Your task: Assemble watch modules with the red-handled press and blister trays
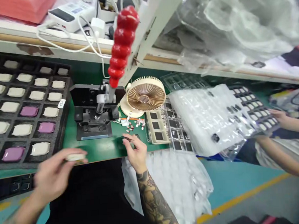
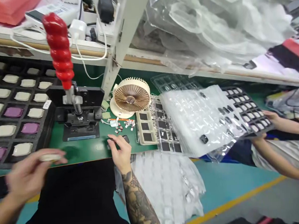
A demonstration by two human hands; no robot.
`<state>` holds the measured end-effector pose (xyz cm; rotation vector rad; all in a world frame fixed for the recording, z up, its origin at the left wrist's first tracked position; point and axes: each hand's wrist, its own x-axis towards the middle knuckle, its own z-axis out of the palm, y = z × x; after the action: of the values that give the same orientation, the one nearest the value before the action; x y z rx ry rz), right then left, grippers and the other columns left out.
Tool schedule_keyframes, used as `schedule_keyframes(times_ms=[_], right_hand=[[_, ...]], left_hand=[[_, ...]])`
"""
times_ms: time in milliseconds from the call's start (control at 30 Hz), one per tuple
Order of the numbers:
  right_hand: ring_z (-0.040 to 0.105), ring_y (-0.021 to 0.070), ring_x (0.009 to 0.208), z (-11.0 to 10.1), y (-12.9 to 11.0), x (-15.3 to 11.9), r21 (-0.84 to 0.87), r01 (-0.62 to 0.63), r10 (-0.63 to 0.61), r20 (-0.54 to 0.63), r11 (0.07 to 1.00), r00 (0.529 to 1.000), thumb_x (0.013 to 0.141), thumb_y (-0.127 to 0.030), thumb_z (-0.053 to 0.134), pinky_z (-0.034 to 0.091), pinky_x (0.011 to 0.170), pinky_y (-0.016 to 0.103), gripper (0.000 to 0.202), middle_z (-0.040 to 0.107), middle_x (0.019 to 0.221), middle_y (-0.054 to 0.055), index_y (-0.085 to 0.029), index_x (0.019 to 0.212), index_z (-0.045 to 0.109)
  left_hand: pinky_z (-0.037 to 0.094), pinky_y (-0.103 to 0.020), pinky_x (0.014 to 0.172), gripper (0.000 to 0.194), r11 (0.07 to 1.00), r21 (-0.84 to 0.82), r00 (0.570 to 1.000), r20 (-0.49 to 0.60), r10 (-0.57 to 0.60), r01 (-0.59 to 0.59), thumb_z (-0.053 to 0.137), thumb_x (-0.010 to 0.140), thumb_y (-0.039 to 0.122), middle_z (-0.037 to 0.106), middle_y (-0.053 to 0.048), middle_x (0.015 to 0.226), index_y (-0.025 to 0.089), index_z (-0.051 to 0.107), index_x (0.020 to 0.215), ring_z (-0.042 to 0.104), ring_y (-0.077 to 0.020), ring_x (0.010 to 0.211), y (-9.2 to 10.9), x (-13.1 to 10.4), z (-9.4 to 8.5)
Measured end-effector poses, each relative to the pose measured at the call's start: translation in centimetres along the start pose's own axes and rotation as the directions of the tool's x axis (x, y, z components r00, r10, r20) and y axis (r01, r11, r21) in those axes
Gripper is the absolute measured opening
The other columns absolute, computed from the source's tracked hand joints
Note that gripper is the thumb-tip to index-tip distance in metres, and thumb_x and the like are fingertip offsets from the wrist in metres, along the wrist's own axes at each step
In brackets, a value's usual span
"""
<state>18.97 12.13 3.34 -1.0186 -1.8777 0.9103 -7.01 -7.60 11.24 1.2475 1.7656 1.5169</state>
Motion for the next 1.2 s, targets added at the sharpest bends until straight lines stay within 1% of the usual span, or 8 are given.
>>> schedule_keyframes(times_ms=[100, 167, 233, 333, 533, 767, 1100, 1200], right_hand=[[0.079, 0.0222, 0.094, -0.2, 0.1, 0.0, 0.008, -0.041, 0.042, -0.06, 0.999, 0.997, 0.102, -0.034, 0.077, 0.065, 0.086, 0.037, 0.014, 0.085, 0.105, 0.008, -0.024, 0.102, 0.086], [0.08, 0.0222, 0.093, -0.3, -0.2, -0.3, 0.113, -0.073, 0.088, -0.135, 0.991, 0.987, 0.101, -0.033, 0.079, 0.067, 0.085, 0.038, 0.013, 0.083, 0.102, 0.008, -0.023, 0.107, 0.085], [0.08, 0.0228, 0.093, -0.2, -0.8, -0.7, 0.247, -0.063, 0.107, -0.168, 0.967, 0.98, 0.1, -0.03, 0.08, 0.068, 0.082, 0.039, 0.012, 0.082, 0.102, 0.008, -0.024, 0.109, 0.083], [0.08, 0.0241, 0.096, 0.8, -1.5, -1.4, 0.364, 0.003, 0.046, -0.126, 0.931, 0.991, 0.102, -0.025, 0.076, 0.07, 0.081, 0.041, 0.01, 0.082, 0.107, 0.008, -0.025, 0.11, 0.082], [0.08, 0.0249, 0.098, 3.2, -1.1, -2.1, 0.364, 0.087, -0.065, -0.073, 0.927, 0.995, 0.101, -0.016, 0.074, 0.068, 0.089, 0.045, 0.023, 0.083, 0.108, 0.007, -0.028, 0.119, 0.081], [0.08, 0.0249, 0.1, 3.7, -0.3, -2.0, 0.373, 0.059, -0.046, -0.045, 0.926, 0.998, 0.101, -0.016, 0.075, 0.068, 0.091, 0.044, 0.023, 0.083, 0.107, 0.007, -0.029, 0.118, 0.082], [0.08, 0.0239, 0.099, 4.1, -0.7, -2.3, 0.401, 0.065, -0.027, -0.1, 0.914, 0.995, 0.1, -0.014, 0.075, 0.068, 0.09, 0.043, 0.023, 0.083, 0.105, 0.006, -0.028, 0.117, 0.082], [0.08, 0.0219, 0.095, 4.3, -0.7, -2.0, 0.445, -0.04, 0.076, -0.065, 0.895, 0.995, 0.101, -0.02, 0.077, 0.068, 0.088, 0.04, 0.014, 0.083, 0.104, 0.006, -0.026, 0.113, 0.082]], left_hand=[[0.064, -0.031, 0.064, 0.027, 0.928, -0.296, 0.968, 0.169, -0.183, 0.227, 0.066, 0.109, 0.038, 0.085, -0.01, 0.101, 0.018, 0.077, 0.123, 0.081, -0.0209, 0.07, -3.9, 2.3, 8.8], [0.059, -0.029, 0.059, 0.04, 0.835, -0.412, 0.928, 0.233, -0.29, 0.364, 0.07, 0.106, 0.044, 0.084, -0.01, 0.098, 0.016, 0.071, 0.135, 0.08, -0.0208, 0.066, -5.4, 3.5, 12.0], [0.058, -0.027, 0.059, 0.052, 0.779, -0.452, 0.899, 0.275, -0.341, 0.434, 0.078, 0.101, 0.046, 0.083, -0.009, 0.096, 0.016, 0.066, 0.143, 0.081, -0.0217, 0.068, -6.1, 3.9, 13.4], [0.06, -0.026, 0.063, 0.054, 0.781, -0.435, 0.893, 0.269, -0.362, 0.448, 0.083, 0.098, 0.043, 0.082, -0.007, 0.096, 0.016, 0.067, 0.142, 0.083, -0.0216, 0.074, -6.5, 3.6, 13.6], [0.064, -0.028, 0.068, 0.05, 0.808, -0.41, 0.906, 0.205, -0.371, 0.424, 0.079, 0.102, 0.042, 0.083, -0.008, 0.099, 0.016, 0.068, 0.144, 0.082, -0.0201, 0.078, -6.7, 2.7, 13.8], [0.066, -0.029, 0.073, 0.047, 0.842, -0.383, 0.924, 0.191, -0.33, 0.38, 0.076, 0.105, 0.04, 0.084, -0.009, 0.107, 0.017, 0.068, 0.145, 0.083, -0.0203, 0.083, -7.0, 2.4, 13.9], [0.067, -0.029, 0.075, 0.048, 0.868, -0.356, 0.936, 0.192, -0.296, 0.347, 0.076, 0.105, 0.039, 0.084, -0.009, 0.108, 0.018, 0.068, 0.147, 0.084, -0.0212, 0.085, -7.4, 2.1, 13.7], [0.067, -0.029, 0.074, 0.05, 0.863, -0.372, 0.937, 0.201, -0.285, 0.342, 0.076, 0.105, 0.038, 0.084, -0.009, 0.106, 0.017, 0.068, 0.149, 0.084, -0.0208, 0.084, -7.6, 2.0, 13.5]])
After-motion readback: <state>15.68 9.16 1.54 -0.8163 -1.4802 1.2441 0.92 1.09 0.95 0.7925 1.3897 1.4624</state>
